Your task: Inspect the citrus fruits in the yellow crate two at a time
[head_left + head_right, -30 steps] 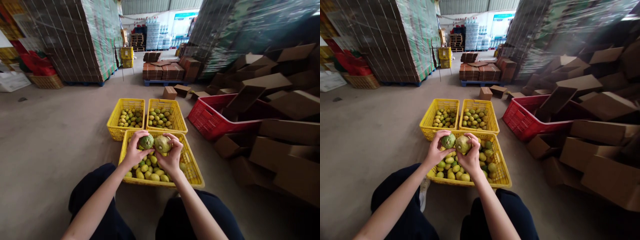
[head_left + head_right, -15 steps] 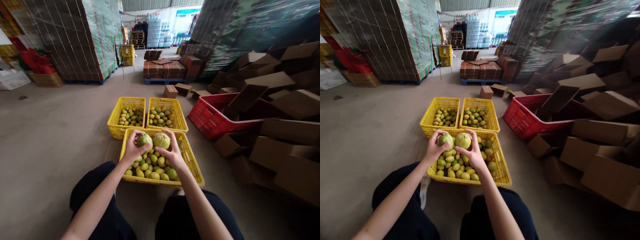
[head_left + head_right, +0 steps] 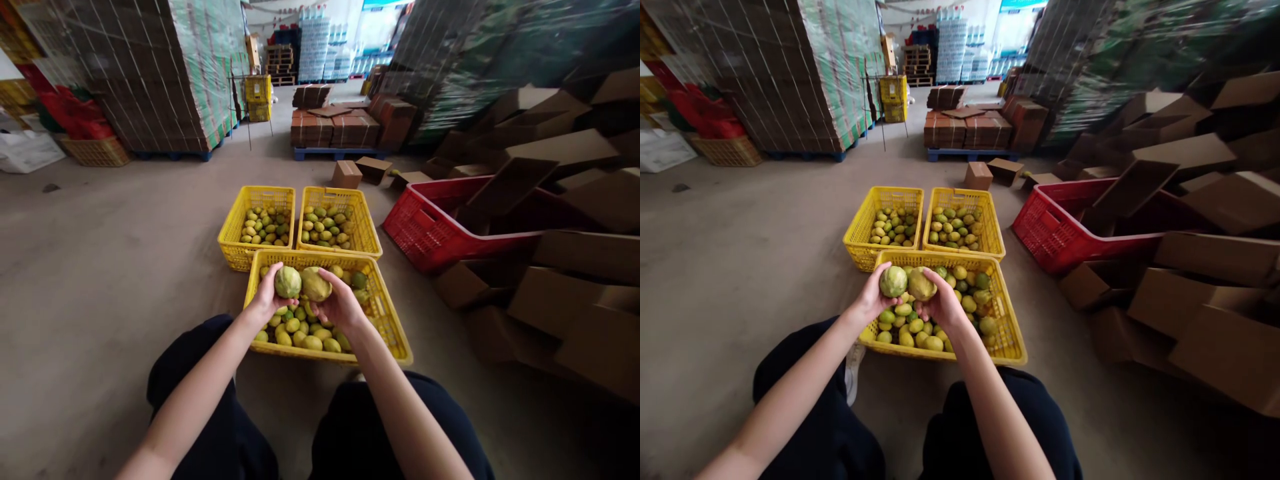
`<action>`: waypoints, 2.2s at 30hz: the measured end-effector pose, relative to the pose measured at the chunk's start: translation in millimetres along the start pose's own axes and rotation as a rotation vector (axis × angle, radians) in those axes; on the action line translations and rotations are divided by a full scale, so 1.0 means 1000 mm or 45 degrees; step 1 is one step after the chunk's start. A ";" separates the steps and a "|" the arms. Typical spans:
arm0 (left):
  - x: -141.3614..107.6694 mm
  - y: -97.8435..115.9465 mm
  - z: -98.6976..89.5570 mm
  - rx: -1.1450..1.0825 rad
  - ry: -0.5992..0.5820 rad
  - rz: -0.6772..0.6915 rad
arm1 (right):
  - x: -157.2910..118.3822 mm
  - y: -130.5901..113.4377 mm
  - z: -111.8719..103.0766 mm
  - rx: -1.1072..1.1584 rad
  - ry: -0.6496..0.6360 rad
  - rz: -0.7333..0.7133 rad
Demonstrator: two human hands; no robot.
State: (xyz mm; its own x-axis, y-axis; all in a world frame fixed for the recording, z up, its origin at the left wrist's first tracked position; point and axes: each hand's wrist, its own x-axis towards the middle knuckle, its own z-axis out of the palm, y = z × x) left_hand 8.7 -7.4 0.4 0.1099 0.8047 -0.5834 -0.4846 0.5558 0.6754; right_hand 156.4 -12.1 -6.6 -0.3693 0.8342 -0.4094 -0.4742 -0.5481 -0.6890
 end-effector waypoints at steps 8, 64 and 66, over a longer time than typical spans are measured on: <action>0.002 -0.007 -0.001 -0.526 -0.318 0.116 | 0.002 0.005 0.001 0.371 -0.102 -0.182; 0.043 0.057 -0.064 0.459 -0.117 0.215 | -0.010 -0.012 -0.028 0.956 0.344 -0.412; 0.044 0.088 -0.060 0.408 0.105 0.359 | -0.008 -0.010 -0.028 0.946 0.345 -0.387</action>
State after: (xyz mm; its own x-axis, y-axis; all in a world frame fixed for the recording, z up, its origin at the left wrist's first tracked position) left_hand -81.5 64.4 6.7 -0.0643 0.9223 -0.3811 -0.1902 0.3635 0.9120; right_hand 186.5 -11.5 -13.3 0.0183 0.8855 -0.4643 -0.9589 -0.1160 -0.2589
